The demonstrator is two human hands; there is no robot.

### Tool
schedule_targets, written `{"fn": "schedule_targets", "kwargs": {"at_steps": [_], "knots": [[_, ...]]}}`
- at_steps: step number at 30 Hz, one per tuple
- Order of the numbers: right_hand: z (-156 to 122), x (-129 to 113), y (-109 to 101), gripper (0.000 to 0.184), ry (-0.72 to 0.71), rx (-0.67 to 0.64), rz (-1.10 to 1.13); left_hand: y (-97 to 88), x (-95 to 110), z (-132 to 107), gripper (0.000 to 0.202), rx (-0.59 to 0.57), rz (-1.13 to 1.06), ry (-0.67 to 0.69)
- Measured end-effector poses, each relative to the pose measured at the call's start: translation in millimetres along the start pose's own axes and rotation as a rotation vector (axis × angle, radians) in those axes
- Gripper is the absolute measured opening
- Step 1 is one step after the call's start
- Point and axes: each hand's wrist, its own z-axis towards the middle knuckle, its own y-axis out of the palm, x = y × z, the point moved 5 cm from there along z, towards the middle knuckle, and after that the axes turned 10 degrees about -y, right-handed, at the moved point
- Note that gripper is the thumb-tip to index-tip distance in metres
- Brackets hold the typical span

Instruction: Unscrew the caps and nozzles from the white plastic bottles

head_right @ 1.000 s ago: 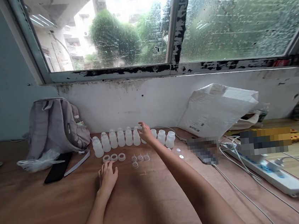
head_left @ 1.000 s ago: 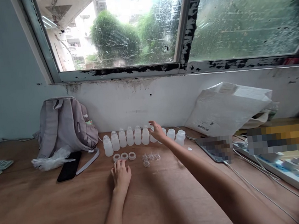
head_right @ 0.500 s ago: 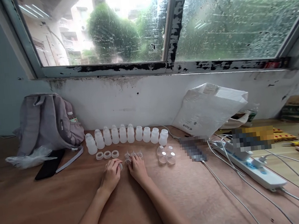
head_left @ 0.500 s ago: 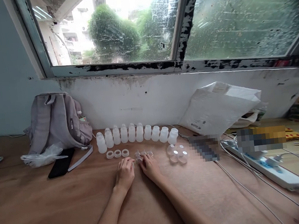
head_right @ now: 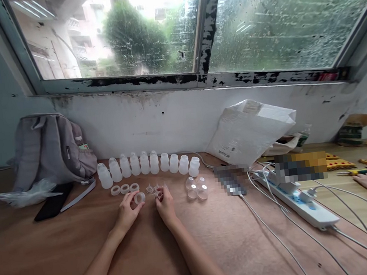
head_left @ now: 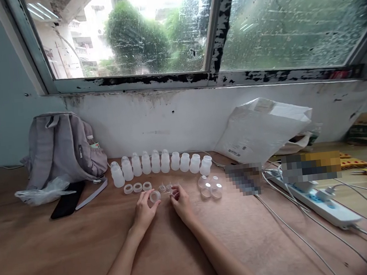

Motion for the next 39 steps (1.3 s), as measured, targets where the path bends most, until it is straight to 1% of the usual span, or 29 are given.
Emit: {"fn": "schedule_targets", "kwargs": {"at_steps": [2,5,7,9,11,14,16,18,20,22,25,29,31,34,37,39], "knots": [[-0.3,-3.8,1.4,0.022,-0.036,-0.028,-0.023,2.1,3.0,-1.4,0.036,-0.044,-0.071,-0.009],[-2.6,-12.7,5.8,0.025,-0.108,-0.105,-0.053,7.8,5.6,-5.2,0.037,-0.128,-0.101,-0.018],[-5.1,-19.3,9.1,0.029,-0.146,-0.161,-0.03,11.5,6.3,-7.3,0.038,-0.173,-0.096,-0.018],[-7.6,-25.1,11.9,0.035,-0.162,-0.21,0.039,13.5,6.0,-8.4,0.039,-0.196,-0.09,-0.023],[-9.5,-28.5,14.4,0.041,-0.136,-0.251,0.142,13.8,5.3,-8.6,0.04,-0.201,-0.082,-0.029],[-11.1,-29.1,18.2,0.044,-0.033,-0.294,0.325,12.3,5.0,-7.9,0.04,-0.196,-0.065,-0.025],[-10.5,-27.3,18.7,0.04,0.047,-0.272,0.447,10.5,6.0,-7.4,0.04,-0.191,-0.058,-0.016],[-8.7,-23.8,16.3,0.032,0.126,-0.191,0.543,9.0,8.4,-7.3,0.039,-0.195,-0.06,-0.003],[-6.7,-19.5,12.2,0.024,0.192,-0.091,0.586,8.7,12.0,-7.9,0.038,-0.222,-0.077,0.017],[-5.4,-16.1,9.9,0.02,0.238,-0.041,0.594,10.2,15.9,-9.5,0.038,-0.273,-0.111,0.039],[-4.7,-14.3,12.6,0.023,0.259,-0.076,0.626,13.3,19.5,-12.7,0.036,-0.34,-0.156,0.064],[-5.7,-13.0,19.9,0.029,0.28,-0.164,0.708,15.7,18.1,-14.5,0.038,-0.358,-0.137,0.047],[-6.7,-11.6,22.5,0.029,0.325,-0.192,0.765,14.9,18.5,-14.4,0.039,-0.345,-0.126,0.047],[-7.1,-9.7,22.5,0.028,0.373,-0.184,0.804,10.5,23.1,-13.8,0.037,-0.292,-0.104,0.071],[-6.7,-9.8,20.0,0.028,0.353,-0.16,0.771,6.1,26.0,-12.7,0.036,-0.248,-0.098,0.044],[-6.6,-11.3,19.6,0.027,0.319,-0.167,0.742,5.5,24.5,-11.6,0.035,-0.241,-0.121,0.003]]}}
